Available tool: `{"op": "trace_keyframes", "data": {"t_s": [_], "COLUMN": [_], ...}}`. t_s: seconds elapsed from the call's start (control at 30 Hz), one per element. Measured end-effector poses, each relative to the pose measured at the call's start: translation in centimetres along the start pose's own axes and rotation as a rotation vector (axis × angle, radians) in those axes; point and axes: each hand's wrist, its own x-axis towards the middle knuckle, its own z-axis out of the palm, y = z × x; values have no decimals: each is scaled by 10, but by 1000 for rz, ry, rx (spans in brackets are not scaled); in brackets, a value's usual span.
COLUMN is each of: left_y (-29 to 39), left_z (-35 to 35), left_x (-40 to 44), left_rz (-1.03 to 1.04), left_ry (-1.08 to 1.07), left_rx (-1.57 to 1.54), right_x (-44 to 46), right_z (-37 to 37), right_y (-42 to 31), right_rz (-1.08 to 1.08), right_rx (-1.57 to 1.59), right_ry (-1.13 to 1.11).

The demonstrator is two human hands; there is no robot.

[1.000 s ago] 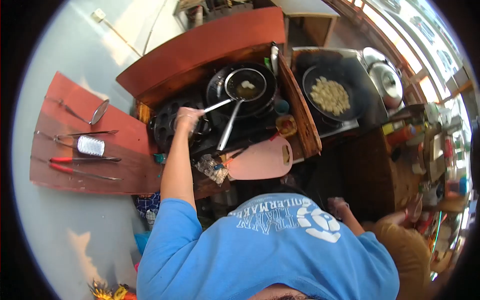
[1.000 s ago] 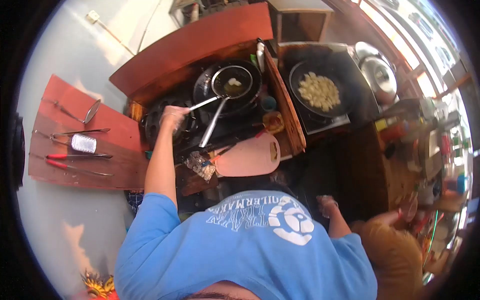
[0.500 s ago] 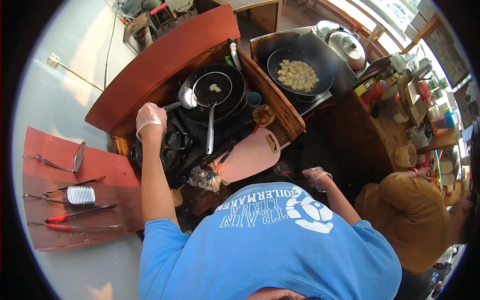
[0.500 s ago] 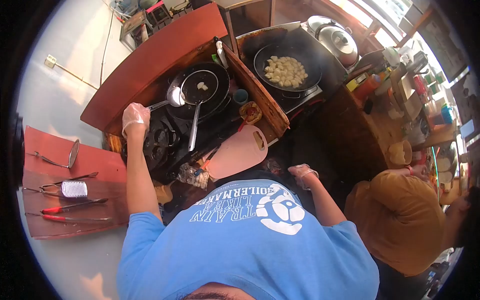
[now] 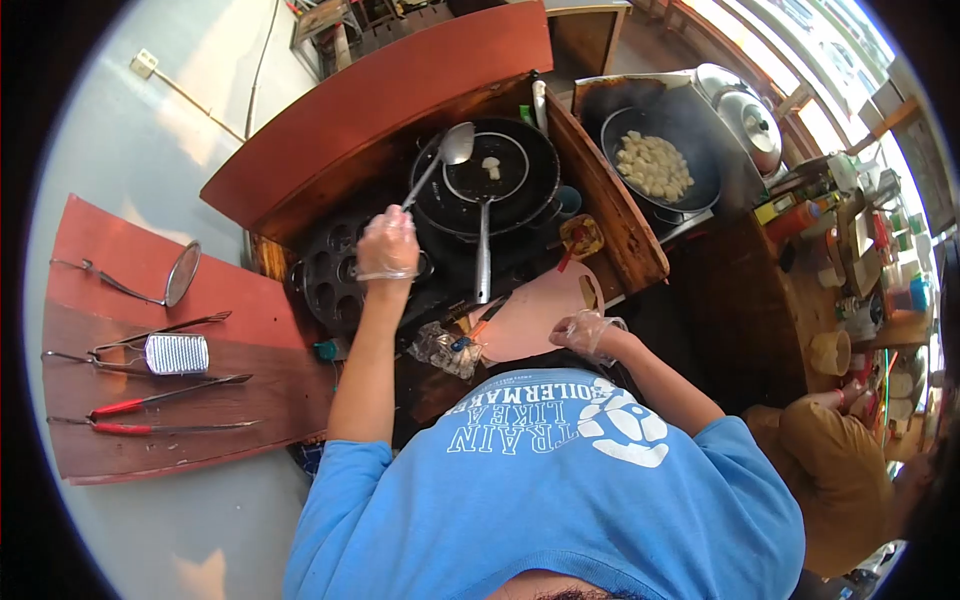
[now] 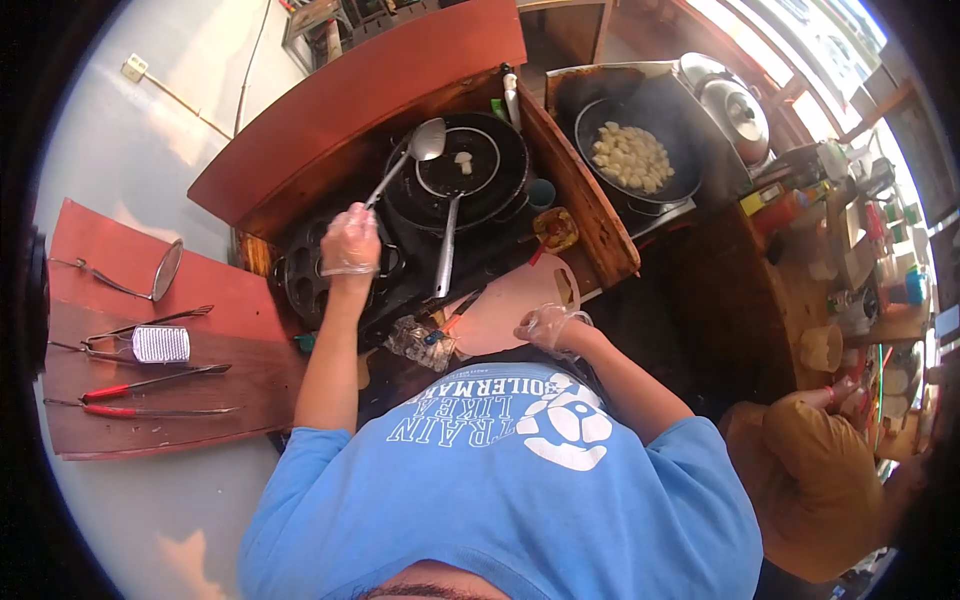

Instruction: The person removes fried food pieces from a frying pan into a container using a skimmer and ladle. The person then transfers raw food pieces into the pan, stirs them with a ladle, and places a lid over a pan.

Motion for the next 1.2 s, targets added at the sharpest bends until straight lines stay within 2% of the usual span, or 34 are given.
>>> {"op": "trace_keyframes", "data": {"t_s": [0.07,0.2,0.27,0.47,0.53,0.6,0.63,0.67,0.73,0.77,0.8,0.87,0.9,0.93,1.0,1.07,1.2], "left_y": [0,7,9,26,35,39,42,44,47,49,49,45,45,42,41,41,44], "left_z": [19,33,40,30,25,19,16,13,11,13,15,23,23,20,17,15,13], "left_x": [-9,-27,-38,-56,-55,-55,-54,-53,-54,-55,-56,-58,-58,-59,-58,-57,-57], "left_rz": [-28,-118,-156,-331,-340,-335,-330,-316,-310,-321,-334,-307,-305,-306,-289,-285,-296], "left_ry": [-64,-110,-10,-50,32,16,2,-28,-60,-37,-13,-14,-9,-3,-6,-56,-40], "left_rx": [23,-74,-219,-424,-488,-484,-481,-458,-437,-458,-472,-487,-503,-513,-495,-469,-511], "right_x": [11,22,21,13,9,12,8,5,-4,-12,-22,-38,-43,-46,-55,-58,-82], "right_z": [4,13,14,21,20,26,26,29,36,30,29,32,33,53,70,92,162], "right_y": [-10,-7,-2,31,44,68,76,88,131,121,126,136,132,177,207,243,361], "right_rz": [87,77,108,186,184,224,376,393,152,480,494,335,477,211,165,459,466], "right_rx": [7,109,95,142,199,176,232,242,155,382,397,103,230,38,-20,296,374], "right_ry": [-47,-42,-54,-49,-35,37,21,40,97,126,148,407,478,538,660,688,764]}}
